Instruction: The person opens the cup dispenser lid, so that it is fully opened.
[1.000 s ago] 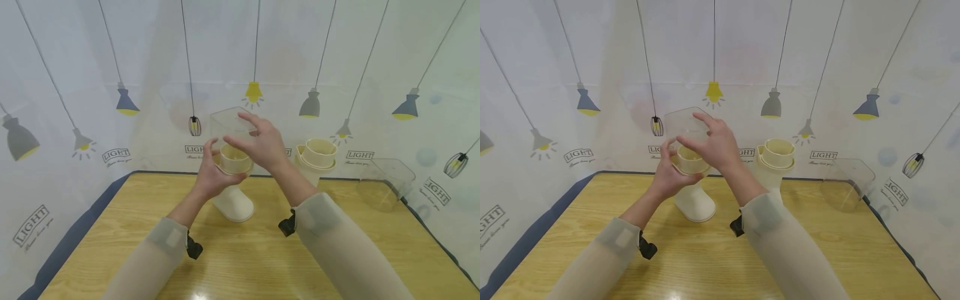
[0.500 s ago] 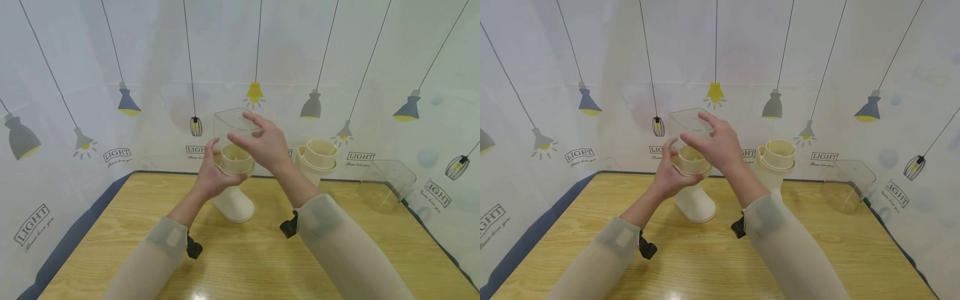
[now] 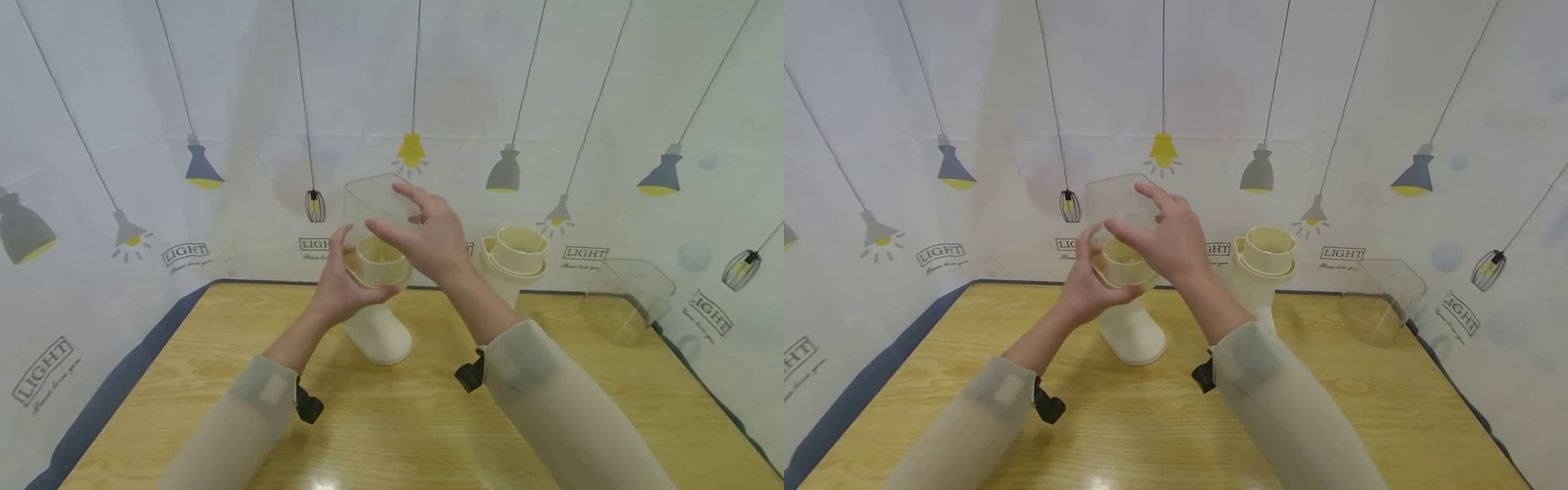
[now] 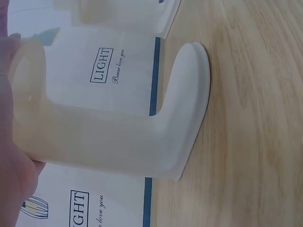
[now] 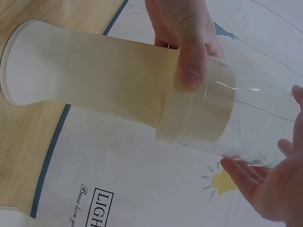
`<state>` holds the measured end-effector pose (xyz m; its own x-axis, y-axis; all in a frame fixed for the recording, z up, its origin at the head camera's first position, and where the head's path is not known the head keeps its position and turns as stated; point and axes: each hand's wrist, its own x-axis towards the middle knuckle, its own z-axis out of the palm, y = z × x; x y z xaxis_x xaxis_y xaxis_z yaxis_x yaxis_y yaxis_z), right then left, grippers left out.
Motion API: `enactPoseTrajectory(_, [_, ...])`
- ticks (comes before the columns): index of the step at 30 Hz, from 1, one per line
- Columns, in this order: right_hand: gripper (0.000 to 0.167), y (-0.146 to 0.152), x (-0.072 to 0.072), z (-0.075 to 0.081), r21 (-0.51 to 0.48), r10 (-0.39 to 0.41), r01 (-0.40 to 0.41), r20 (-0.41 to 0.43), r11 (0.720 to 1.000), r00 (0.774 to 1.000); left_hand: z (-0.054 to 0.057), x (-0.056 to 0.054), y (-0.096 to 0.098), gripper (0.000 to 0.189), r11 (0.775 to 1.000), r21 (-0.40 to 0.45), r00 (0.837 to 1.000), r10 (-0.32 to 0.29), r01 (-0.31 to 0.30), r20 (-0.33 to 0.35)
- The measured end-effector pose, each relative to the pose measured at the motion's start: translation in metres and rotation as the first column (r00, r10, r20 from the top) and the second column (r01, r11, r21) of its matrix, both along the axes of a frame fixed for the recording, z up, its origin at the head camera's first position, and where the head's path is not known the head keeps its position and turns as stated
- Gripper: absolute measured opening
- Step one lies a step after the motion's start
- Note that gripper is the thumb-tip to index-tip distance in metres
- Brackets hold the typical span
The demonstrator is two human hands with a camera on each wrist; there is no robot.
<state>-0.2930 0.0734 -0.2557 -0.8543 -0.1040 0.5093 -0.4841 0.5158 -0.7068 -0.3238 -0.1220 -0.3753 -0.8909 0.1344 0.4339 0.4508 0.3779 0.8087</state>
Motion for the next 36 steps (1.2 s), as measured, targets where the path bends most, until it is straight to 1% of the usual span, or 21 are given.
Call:
enactPoseTrajectory(2, [0.074, 0.001, 0.000, 0.001, -0.026, -0.012, 0.011, -0.037, 1.000, 0.999, 0.000, 0.000, -0.002, 0.138, 1.000, -0.003, 1.000, -0.006, 0.006, 0.009])
enactPoseTrajectory(5, [0.073, 0.004, 0.002, 0.007, -0.058, -0.012, 0.008, -0.073, 0.998, 0.997, 0.001, 0.001, -0.006, 0.139, 1.000, 0.002, 0.999, -0.018, 0.018, 0.038])
enactPoseTrajectory(9, [0.073, 0.011, 0.010, 0.018, -0.079, -0.001, -0.006, -0.090, 0.997, 0.996, 0.002, 0.000, -0.012, 0.139, 0.999, 0.018, 0.998, -0.039, 0.038, 0.057])
enactPoseTrajectory(12, [0.071, 0.018, 0.017, 0.023, -0.102, -0.003, -0.008, -0.108, 0.995, 0.994, 0.003, -0.001, -0.016, 0.136, 0.998, 0.036, 0.997, -0.056, 0.054, 0.054])
enactPoseTrajectory(15, [0.070, 0.027, 0.024, 0.027, -0.131, -0.004, -0.012, -0.119, 0.991, 0.993, 0.003, -0.002, -0.022, 0.132, 0.997, 0.049, 0.996, -0.064, 0.061, 0.065])
enactPoseTrajectory(19, [0.068, 0.042, 0.033, 0.031, -0.150, -0.012, -0.006, -0.120, 0.989, 0.993, 0.002, -0.002, -0.028, 0.127, 0.996, 0.063, 0.992, -0.070, 0.063, 0.109])
enactPoseTrajectory(23, [0.067, 0.060, 0.040, 0.033, -0.147, -0.032, 0.017, -0.103, 0.989, 0.994, 0.001, 0.001, -0.029, 0.124, 0.996, 0.068, 0.986, -0.073, 0.063, 0.149])
enactPoseTrajectory(26, [0.067, 0.074, 0.045, 0.035, -0.147, -0.048, 0.034, -0.092, 0.989, 0.995, 0.001, 0.003, -0.025, 0.123, 0.999, 0.031, 0.984, -0.039, 0.034, 0.174])
enactPoseTrajectory(30, [0.065, 0.092, 0.051, 0.036, -0.158, -0.070, 0.054, -0.094, 0.986, 0.993, 0.000, 0.007, -0.017, 0.127, 0.999, -0.011, 0.980, 0.037, -0.036, 0.194])
enactPoseTrajectory(33, [0.065, 0.107, 0.055, 0.035, -0.172, -0.086, 0.066, -0.111, 0.983, 0.990, 0.000, 0.009, -0.010, 0.128, 0.996, -0.002, 0.978, 0.085, -0.086, 0.191])
enactPoseTrajectory(36, [0.066, 0.123, 0.060, 0.035, -0.173, -0.112, 0.089, -0.131, 0.981, 0.985, -0.001, 0.008, -0.005, 0.126, 0.993, 0.006, 0.975, 0.114, -0.117, 0.189])
